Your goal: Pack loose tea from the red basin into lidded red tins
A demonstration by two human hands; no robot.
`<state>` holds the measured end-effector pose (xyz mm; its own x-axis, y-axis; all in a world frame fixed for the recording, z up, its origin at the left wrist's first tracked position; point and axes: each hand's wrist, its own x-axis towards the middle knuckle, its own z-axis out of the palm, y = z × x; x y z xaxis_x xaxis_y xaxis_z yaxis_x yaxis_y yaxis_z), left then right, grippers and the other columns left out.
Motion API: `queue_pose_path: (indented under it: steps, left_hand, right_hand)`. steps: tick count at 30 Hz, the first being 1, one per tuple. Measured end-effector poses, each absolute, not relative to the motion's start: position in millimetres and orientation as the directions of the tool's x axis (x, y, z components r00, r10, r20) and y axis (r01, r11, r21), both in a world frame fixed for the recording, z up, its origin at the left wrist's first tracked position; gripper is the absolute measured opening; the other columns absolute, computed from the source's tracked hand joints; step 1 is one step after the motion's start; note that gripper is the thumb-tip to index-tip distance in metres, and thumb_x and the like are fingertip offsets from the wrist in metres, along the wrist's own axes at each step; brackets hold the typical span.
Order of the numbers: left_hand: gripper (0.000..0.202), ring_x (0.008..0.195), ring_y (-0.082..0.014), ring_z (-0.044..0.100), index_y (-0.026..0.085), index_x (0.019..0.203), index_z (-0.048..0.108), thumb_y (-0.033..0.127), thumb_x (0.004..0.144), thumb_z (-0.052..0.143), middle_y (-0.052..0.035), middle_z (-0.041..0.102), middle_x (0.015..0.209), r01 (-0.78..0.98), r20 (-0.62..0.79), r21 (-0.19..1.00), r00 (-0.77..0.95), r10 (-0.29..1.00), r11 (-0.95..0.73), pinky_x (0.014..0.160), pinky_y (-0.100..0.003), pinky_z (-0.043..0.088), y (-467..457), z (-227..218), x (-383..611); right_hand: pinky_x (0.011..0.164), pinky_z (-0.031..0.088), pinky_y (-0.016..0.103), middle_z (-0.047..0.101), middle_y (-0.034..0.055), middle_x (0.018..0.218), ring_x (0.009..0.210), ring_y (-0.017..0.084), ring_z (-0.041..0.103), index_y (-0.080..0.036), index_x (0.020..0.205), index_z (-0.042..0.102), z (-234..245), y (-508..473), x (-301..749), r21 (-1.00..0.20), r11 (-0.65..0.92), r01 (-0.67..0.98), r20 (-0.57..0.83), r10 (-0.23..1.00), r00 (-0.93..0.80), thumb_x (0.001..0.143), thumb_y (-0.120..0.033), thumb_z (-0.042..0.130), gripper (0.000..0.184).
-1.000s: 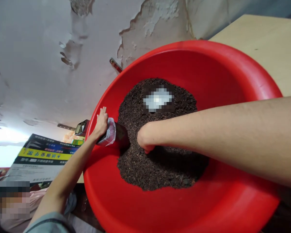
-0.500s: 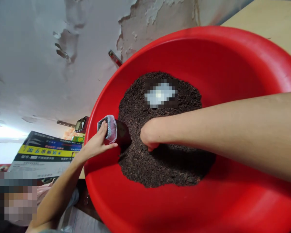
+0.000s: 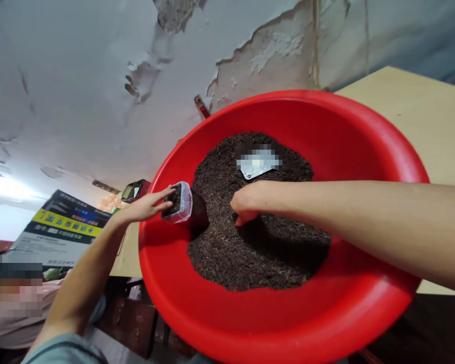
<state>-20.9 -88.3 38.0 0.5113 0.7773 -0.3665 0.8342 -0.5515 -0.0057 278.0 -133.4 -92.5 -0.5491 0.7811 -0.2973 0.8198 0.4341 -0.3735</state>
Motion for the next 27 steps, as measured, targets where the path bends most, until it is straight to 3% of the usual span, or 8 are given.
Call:
queue_pose_path:
  steps: [3, 6, 9, 12, 13, 15, 20, 27]
  left_hand:
    - [0.041, 0.102, -0.0245, 0.074, 0.017, 0.116, 0.074, 0.04, 0.095, 0.047, -0.0119, 0.078, 0.113, 0.828, -0.152, -0.034, 0.549, 0.822, -0.56, 0.095, -0.036, 0.055, -87, 57, -7]
    - [0.033, 0.098, -0.0222, 0.073, 0.014, 0.109, 0.075, 0.034, 0.095, 0.052, -0.0125, 0.078, 0.108, 0.772, -0.029, -0.017, 0.634, 0.772, -0.635, 0.094, -0.033, 0.054, -98, 41, 36]
    - [0.05, 0.123, -0.0304, 0.064, 0.011, 0.134, 0.064, 0.044, 0.096, 0.057, -0.0185, 0.067, 0.134, 0.705, -0.388, 0.006, 0.655, 0.648, -0.709, 0.106, -0.041, 0.048, -114, -6, 83]
    - [0.102, 0.15, -0.0475, 0.025, 0.014, 0.163, 0.021, 0.073, 0.087, 0.056, -0.0238, 0.017, 0.167, 0.767, -0.635, -0.054, 0.469, 0.615, -0.64, 0.112, -0.061, 0.038, -127, -52, 107]
    - [0.106, 0.152, -0.0491, 0.016, 0.016, 0.164, 0.014, 0.077, 0.086, 0.053, -0.0228, 0.008, 0.168, 0.775, -0.689, -0.057, 0.426, 0.587, -0.629, 0.113, -0.064, 0.034, -130, -62, 109]
    - [0.1, 0.152, -0.05, 0.014, 0.016, 0.163, 0.018, 0.074, 0.089, 0.051, -0.0237, 0.009, 0.168, 0.768, -0.75, -0.039, 0.4, 0.527, -0.639, 0.115, -0.063, 0.032, -136, -72, 107]
    - [0.067, 0.136, -0.0462, 0.047, 0.016, 0.147, 0.05, 0.053, 0.092, 0.062, -0.0249, 0.043, 0.152, 0.676, -0.71, -0.003, 0.518, 0.478, -0.737, 0.101, -0.051, 0.05, -142, -71, 101]
    - [0.051, 0.116, -0.0381, 0.065, 0.019, 0.134, 0.063, 0.032, 0.085, 0.074, -0.0235, 0.056, 0.139, 0.582, -0.653, 0.089, 0.647, 0.394, -0.809, 0.094, -0.048, 0.056, -138, -82, 99]
  right_hand:
    - [0.093, 0.053, 0.049, 0.075, 0.0182, 0.105, 0.099, 0.034, 0.071, -0.015, 0.106, 0.078, -92, -132, 280, -0.377, 0.481, 0.792, -0.295, 0.748, -0.595, 0.076, -0.032, 0.081, 0.034]
    - [0.098, 0.052, 0.053, 0.065, 0.0214, 0.133, 0.115, 0.037, 0.067, -0.019, 0.126, 0.071, -101, -131, 282, -0.382, 0.498, 0.779, -0.266, 0.748, -0.608, 0.076, -0.028, 0.082, 0.052]
    - [0.103, 0.045, 0.067, 0.033, 0.0248, 0.161, 0.144, 0.047, 0.04, -0.025, 0.153, 0.046, -118, -128, 285, -0.313, 0.451, 0.836, -0.31, 0.783, -0.539, 0.072, -0.038, 0.085, 0.09]
    - [0.105, 0.043, 0.066, 0.027, 0.0288, 0.162, 0.149, 0.049, 0.027, -0.021, 0.157, 0.037, -134, -123, 289, -0.274, 0.5, 0.822, -0.345, 0.747, -0.569, 0.061, -0.039, 0.091, 0.112]
    - [0.107, 0.044, 0.062, 0.032, 0.0291, 0.16, 0.148, 0.049, 0.029, -0.019, 0.155, 0.041, -138, -122, 290, -0.265, 0.539, 0.799, -0.357, 0.715, -0.601, 0.057, -0.035, 0.093, 0.112]
    - [0.107, 0.046, 0.054, 0.042, 0.028, 0.153, 0.144, 0.047, 0.039, -0.016, 0.149, 0.05, -140, -122, 290, -0.21, 0.62, 0.756, -0.389, 0.656, -0.646, 0.058, -0.023, 0.091, 0.1]
    - [0.095, 0.055, 0.044, 0.052, 0.0252, 0.145, 0.131, 0.041, 0.055, -0.014, 0.146, 0.053, -126, -133, 279, 0.02, 0.736, 0.676, -0.448, 0.611, -0.652, 0.081, -0.002, 0.062, 0.067]
    - [0.084, 0.059, 0.039, 0.062, 0.022, 0.129, 0.112, 0.034, 0.067, -0.014, 0.141, 0.056, -119, -142, 269, 0.078, 0.759, 0.646, -0.425, 0.612, -0.667, 0.094, -0.007, 0.044, 0.049]
